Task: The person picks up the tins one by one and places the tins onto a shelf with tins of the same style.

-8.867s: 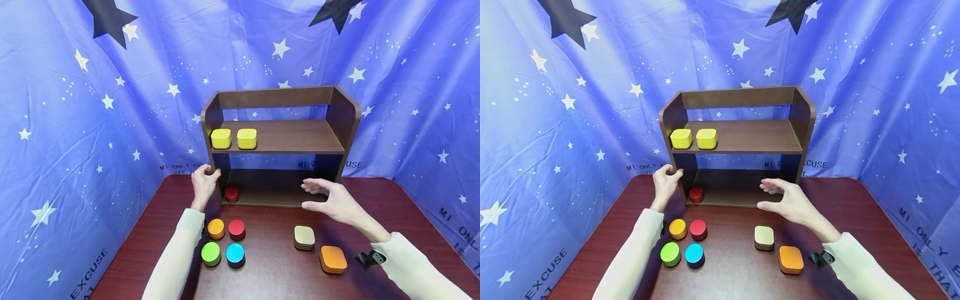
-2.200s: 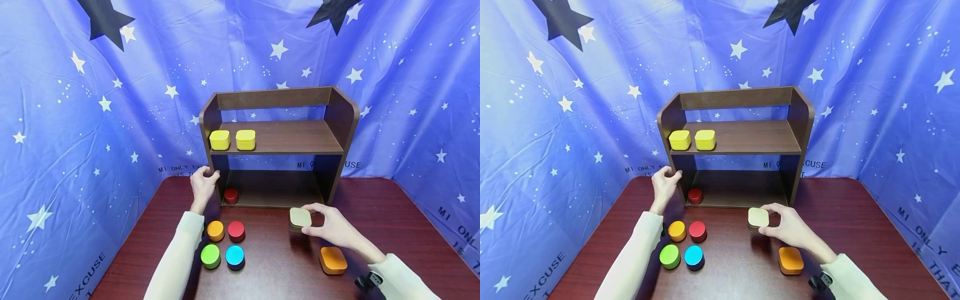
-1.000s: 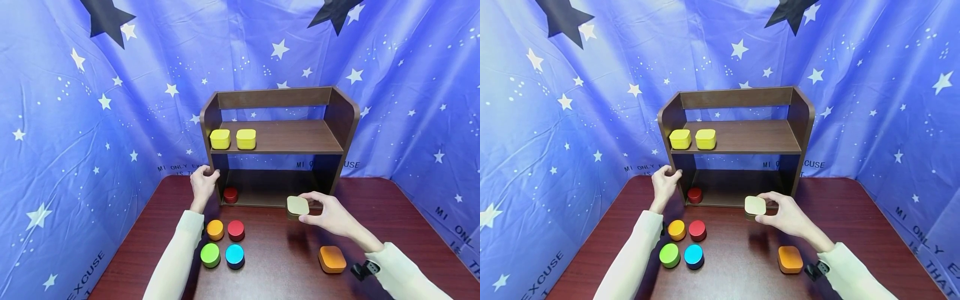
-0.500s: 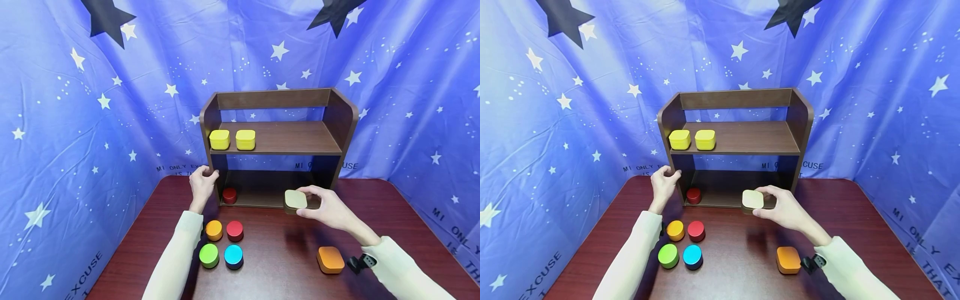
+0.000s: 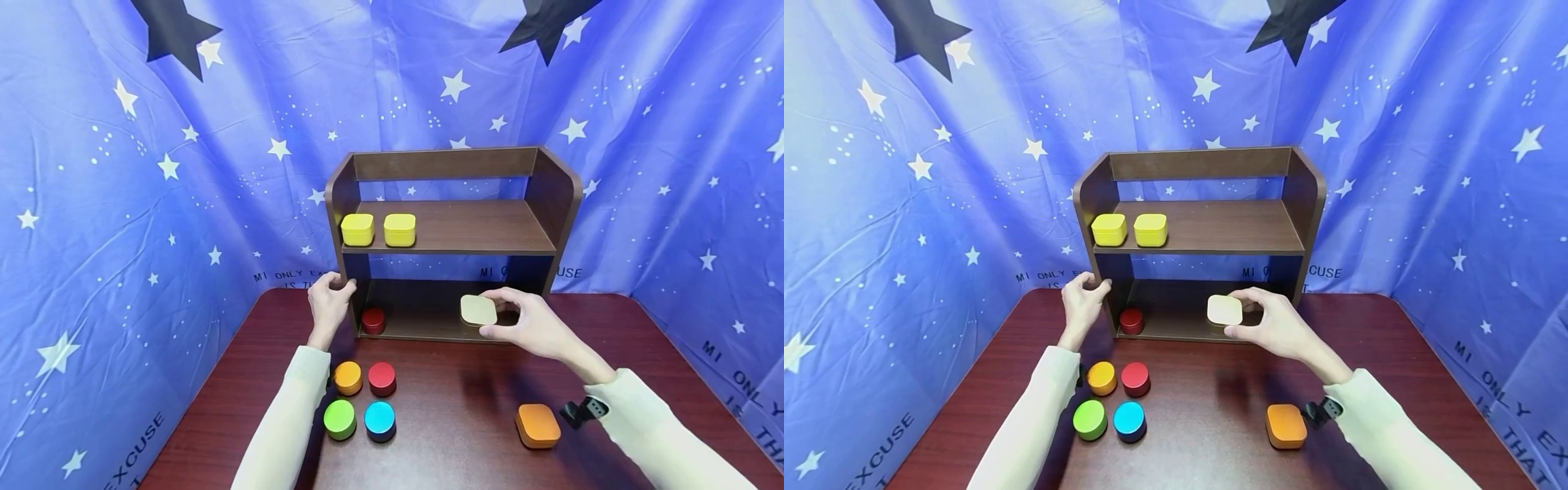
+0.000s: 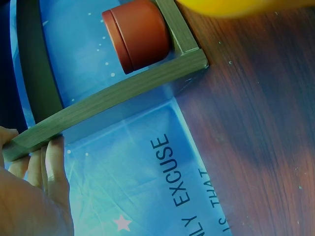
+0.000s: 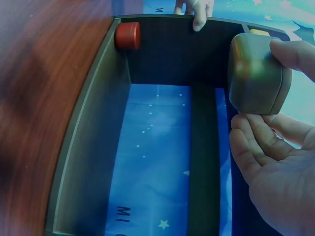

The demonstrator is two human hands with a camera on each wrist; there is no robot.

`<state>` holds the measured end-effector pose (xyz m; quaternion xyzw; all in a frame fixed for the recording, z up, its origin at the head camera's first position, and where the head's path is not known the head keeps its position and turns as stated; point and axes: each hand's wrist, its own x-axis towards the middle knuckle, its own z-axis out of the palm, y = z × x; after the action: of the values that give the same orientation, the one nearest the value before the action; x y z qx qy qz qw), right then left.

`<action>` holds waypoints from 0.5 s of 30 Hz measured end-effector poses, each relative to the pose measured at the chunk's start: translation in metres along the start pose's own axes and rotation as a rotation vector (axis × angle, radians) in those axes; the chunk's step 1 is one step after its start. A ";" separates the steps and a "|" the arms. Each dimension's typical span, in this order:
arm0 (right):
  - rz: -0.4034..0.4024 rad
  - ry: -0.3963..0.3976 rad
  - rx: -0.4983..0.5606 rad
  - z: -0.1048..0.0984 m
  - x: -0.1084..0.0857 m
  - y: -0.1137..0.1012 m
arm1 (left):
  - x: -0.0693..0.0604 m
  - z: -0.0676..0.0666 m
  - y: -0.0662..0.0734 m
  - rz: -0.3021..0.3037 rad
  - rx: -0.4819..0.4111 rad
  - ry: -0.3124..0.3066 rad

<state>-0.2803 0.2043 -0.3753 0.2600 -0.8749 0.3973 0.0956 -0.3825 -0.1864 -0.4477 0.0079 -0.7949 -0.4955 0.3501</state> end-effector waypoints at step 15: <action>-0.003 0.006 -0.019 -0.017 0.024 -0.017 | -0.002 -0.001 0.003 -0.001 0.000 0.003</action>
<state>-0.2917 0.1984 -0.3438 0.2594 -0.8778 0.3897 0.1013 -0.3795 -0.1850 -0.4463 0.0089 -0.7942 -0.4958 0.3513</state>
